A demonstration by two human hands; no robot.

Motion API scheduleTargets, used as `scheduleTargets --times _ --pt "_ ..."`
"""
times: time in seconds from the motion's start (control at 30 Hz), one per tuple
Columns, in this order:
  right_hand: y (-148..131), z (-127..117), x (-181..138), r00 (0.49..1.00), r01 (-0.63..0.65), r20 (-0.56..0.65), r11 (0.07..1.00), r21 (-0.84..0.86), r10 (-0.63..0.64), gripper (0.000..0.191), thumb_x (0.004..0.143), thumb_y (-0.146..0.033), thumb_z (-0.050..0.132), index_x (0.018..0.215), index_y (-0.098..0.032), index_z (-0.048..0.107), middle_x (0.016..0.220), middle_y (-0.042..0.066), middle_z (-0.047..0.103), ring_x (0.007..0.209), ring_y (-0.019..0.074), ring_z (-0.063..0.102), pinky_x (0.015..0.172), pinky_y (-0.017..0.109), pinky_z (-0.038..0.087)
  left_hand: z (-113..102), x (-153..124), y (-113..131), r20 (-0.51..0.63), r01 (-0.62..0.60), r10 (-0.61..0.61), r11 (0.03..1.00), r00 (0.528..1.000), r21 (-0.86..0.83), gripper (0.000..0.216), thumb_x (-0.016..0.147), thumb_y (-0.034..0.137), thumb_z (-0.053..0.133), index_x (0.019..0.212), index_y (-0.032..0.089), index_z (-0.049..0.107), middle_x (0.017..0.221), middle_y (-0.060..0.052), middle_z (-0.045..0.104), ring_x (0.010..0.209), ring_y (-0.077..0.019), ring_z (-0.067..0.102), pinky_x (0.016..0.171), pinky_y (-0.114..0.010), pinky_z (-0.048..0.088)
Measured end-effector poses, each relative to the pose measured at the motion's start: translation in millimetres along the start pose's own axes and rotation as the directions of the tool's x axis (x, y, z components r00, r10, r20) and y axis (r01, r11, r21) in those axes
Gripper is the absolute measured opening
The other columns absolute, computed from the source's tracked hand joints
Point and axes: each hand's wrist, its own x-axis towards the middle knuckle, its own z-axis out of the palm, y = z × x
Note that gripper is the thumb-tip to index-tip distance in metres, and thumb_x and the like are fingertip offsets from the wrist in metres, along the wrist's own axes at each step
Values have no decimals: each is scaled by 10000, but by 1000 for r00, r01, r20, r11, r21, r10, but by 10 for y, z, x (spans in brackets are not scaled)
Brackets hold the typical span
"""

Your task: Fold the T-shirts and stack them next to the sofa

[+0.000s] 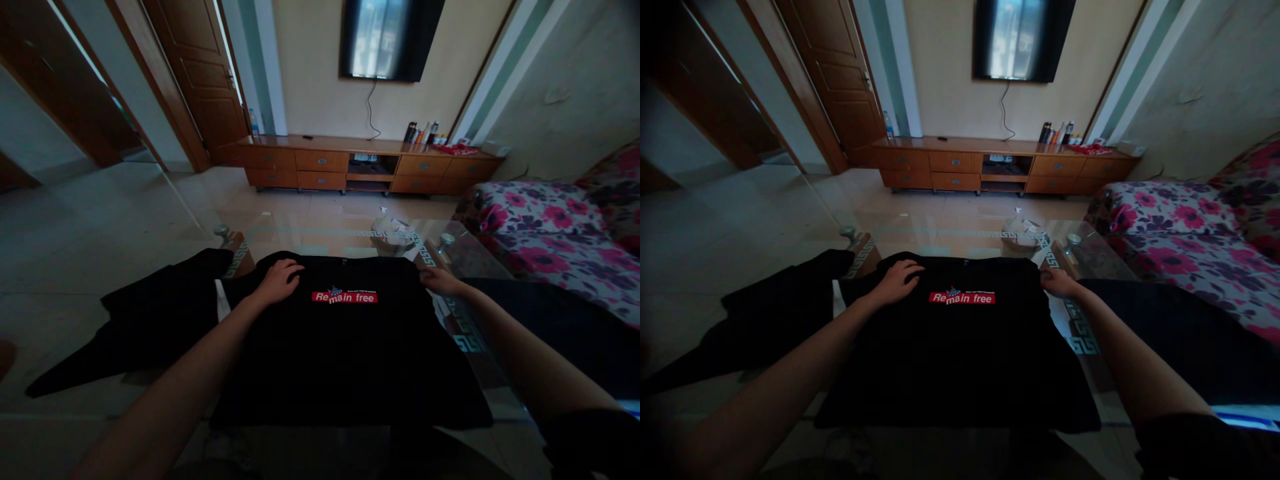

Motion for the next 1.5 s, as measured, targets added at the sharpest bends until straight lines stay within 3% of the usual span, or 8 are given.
scheduleTargets --times 0.1,0.2,0.5,0.73,0.9,1.0,1.3,1.5 --pt "-15 89 -98 998 -60 24 998 33 60 182 630 -299 776 716 -210 644 623 0 621 640 167 591 592 258 483 28 26 44 25 65 -67 996 997 63 503 975 376 439 1465 306 528 1542 -49 479 1403 -269 427 1149 -459 352" --pt "-41 145 -173 998 -28 -47 979 204 38 250 670 -382 754 716 -222 568 567 -27 539 569 140 528 512 236 429 26 56 122 39 100 -105 989 994 106 612 978 439 438 1577 368 335 1639 -42 346 1440 -306 389 1144 -497 336" --pt "-38 24 -262 983 -28 -140 848 529 120 433 685 -495 791 860 -259 472 639 -57 535 517 116 504 472 227 430 121 101 139 11 169 -173 971 985 171 605 968 532 420 1552 376 390 1656 -16 315 1518 -308 270 1216 -500 186" --pt "-86 -116 -319 967 -218 201 920 326 158 171 701 -326 626 842 -232 642 709 45 660 655 214 612 583 320 517 133 103 107 5 164 -168 971 986 173 612 974 555 401 1559 375 376 1659 -21 307 1522 -300 266 1218 -501 185" --pt "-177 -154 -446 920 -159 390 954 254 49 431 505 -175 554 908 -241 692 854 47 729 846 272 674 784 385 549 124 100 113 15 168 -173 971 985 167 604 979 553 392 1556 374 383 1660 -14 306 1527 -292 256 1217 -499 193" --pt "-202 -129 -477 898 -148 439 939 311 -4 480 506 -158 584 969 -224 693 895 39 735 869 258 680 825 380 541 118 96 120 13 170 -174 972 985 163 607 977 555 395 1556 371 384 1656 -14 315 1526 -290 261 1219 -495 193" --pt "-142 -84 -399 910 -103 412 936 337 -48 227 678 -294 739 891 -244 681 899 19 730 974 242 669 892 351 529 119 90 107 12 167 -171 972 985 164 604 981 556 391 1551 357 399 1658 -24 309 1526 -288 263 1222 -489 193" --pt "-130 -107 -352 998 47 18 945 324 -55 153 809 -406 555 786 -258 581 692 28 656 769 247 657 711 344 544 122 71 94 -3 155 -157 976 988 153 591 989 536 381 1545 338 414 1648 -31 331 1523 -279 273 1225 -473 195"
